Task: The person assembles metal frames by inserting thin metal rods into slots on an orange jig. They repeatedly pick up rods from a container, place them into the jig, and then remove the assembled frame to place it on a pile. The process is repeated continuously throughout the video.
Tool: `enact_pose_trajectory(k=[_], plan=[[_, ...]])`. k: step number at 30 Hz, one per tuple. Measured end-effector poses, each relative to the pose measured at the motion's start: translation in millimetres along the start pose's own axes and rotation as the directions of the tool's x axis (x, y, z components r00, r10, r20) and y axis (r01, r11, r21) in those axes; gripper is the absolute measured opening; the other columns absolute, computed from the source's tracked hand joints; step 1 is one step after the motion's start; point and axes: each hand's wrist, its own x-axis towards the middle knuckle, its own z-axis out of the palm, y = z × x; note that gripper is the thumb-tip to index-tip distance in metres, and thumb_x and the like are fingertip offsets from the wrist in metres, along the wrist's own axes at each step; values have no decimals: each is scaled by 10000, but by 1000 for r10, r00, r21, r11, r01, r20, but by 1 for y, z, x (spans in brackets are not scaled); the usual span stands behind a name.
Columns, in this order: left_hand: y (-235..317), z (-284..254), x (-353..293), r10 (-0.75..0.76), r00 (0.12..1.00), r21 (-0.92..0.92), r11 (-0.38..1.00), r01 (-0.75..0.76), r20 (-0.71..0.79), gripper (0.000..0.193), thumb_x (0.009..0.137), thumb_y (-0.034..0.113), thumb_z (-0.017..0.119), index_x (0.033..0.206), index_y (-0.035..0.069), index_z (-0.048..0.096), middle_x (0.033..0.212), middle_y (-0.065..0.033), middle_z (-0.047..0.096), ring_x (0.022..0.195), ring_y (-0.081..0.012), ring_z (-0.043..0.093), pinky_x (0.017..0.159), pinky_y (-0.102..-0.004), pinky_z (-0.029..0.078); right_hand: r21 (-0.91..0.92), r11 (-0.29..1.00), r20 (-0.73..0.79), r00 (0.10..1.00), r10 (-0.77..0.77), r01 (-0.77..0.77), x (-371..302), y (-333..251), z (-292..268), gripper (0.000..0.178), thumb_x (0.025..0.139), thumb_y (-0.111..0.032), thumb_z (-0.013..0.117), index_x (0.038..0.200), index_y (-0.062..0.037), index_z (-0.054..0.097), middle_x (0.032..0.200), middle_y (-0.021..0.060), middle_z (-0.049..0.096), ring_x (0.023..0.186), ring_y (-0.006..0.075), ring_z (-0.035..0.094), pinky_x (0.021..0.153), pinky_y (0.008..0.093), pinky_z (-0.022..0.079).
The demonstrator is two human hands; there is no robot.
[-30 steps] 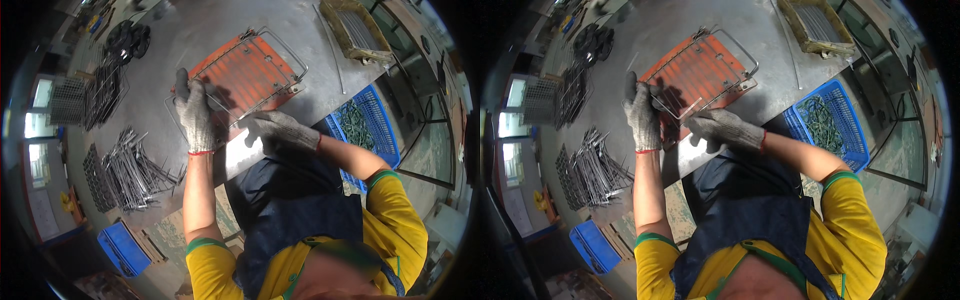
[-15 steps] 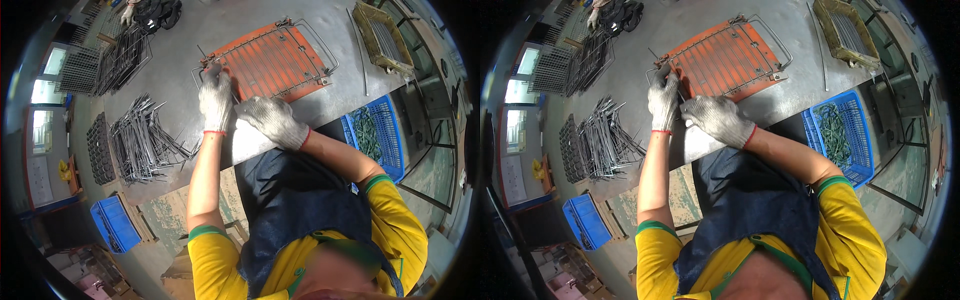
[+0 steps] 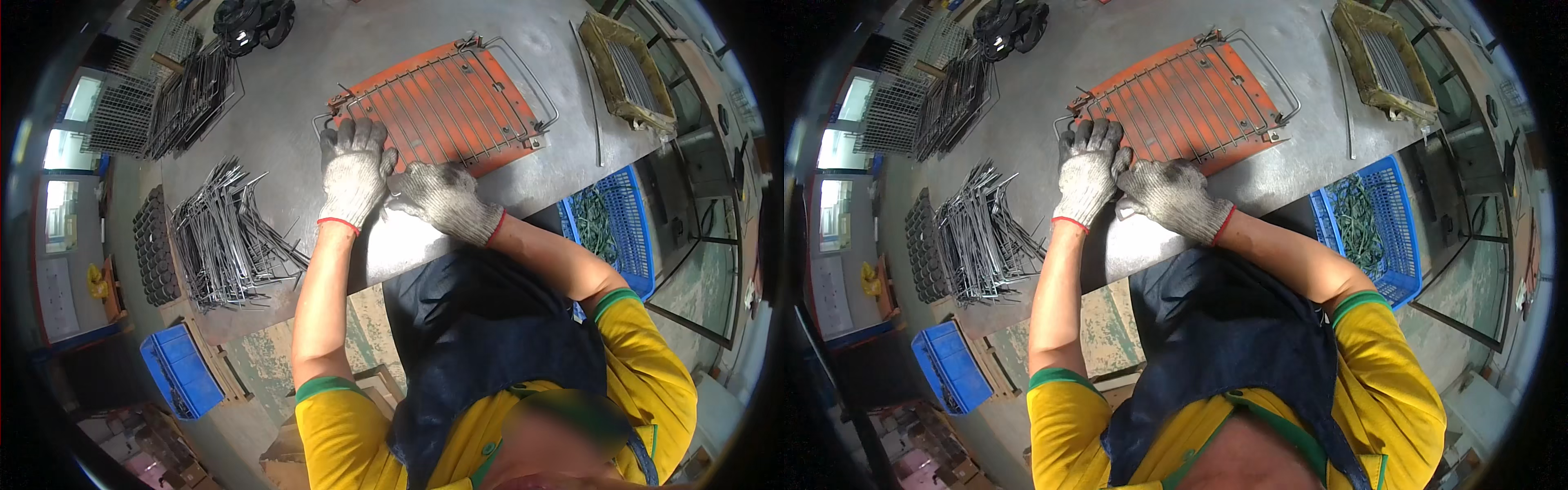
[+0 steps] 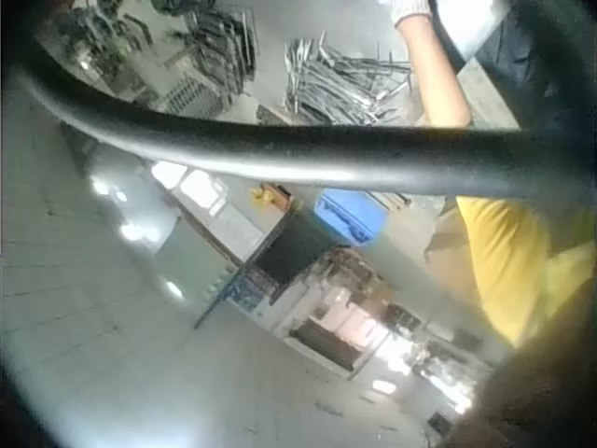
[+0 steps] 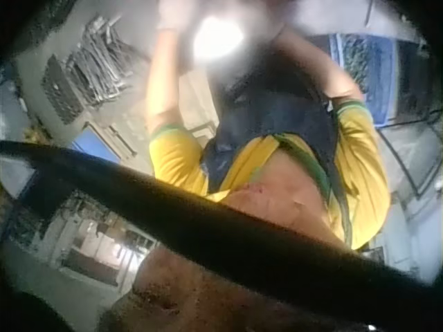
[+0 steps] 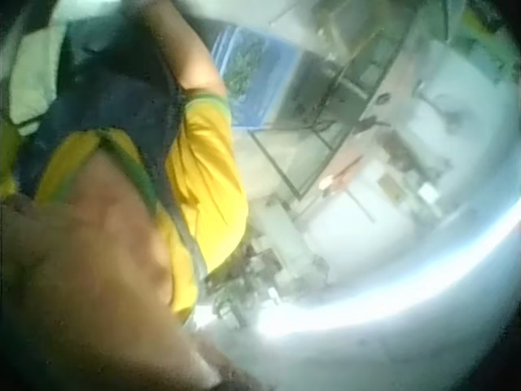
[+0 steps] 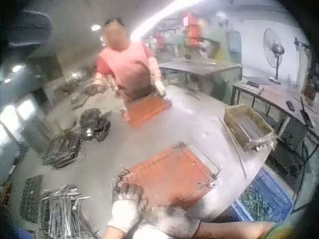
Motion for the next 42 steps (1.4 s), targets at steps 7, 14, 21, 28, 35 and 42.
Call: enact_pose_trajectory(k=[7,14,21,28,35,42], plan=[[-2,10,3,-1,1000,6,1000,1,1,352,911,345,581,1173,113,607,1182,-65,591,1182,-244,516,963,-459,403,161,982,274,960,55,-102,18,2,12,344,916,-383,626,1101,-93,630,962,123,665,798,281,697,693,460,563],[-3,4,2,-33,971,-200,980,-16,-239,258,887,268,607,1070,91,645,1076,-114,613,1069,-333,569,962,-466,417,742,601,71,925,373,-299,4,27,-51,286,982,-223,577,1190,-51,672,1057,121,686,787,206,682,662,360,570],[-20,42,-31,-780,609,-775,471,423,-142,439,997,363,554,1259,13,599,1208,-247,630,1072,-350,632,932,-442,484,584,723,-428,617,660,-369,-77,124,-109,362,812,-33,676,1174,-46,663,1101,150,653,860,312,666,714,377,558],[-17,-20,-67,-297,634,-697,-227,680,714,383,1039,440,522,917,86,602,611,-69,601,484,-173,568,340,-253,342,191,884,-487,741,462,-426,-144,144,-65,224,942,-107,602,1141,-51,687,1003,161,689,959,340,670,828,417,529],[74,-11,-48,-63,662,-526,-666,529,747,410,1048,428,483,1053,28,578,810,-172,666,597,-271,663,505,-340,542,285,831,-434,709,556,-477,-147,144,-60,279,929,-144,631,1198,-86,677,1034,172,691,962,369,667,820,432,536],[143,18,90,-120,801,-692,-589,419,587,350,1032,349,493,1029,11,584,787,-159,656,658,-258,670,588,-389,567,233,856,-427,742,517,-462,-141,144,-60,259,936,-166,620,1179,-103,681,1004,172,684,925,368,669,792,442,536]])
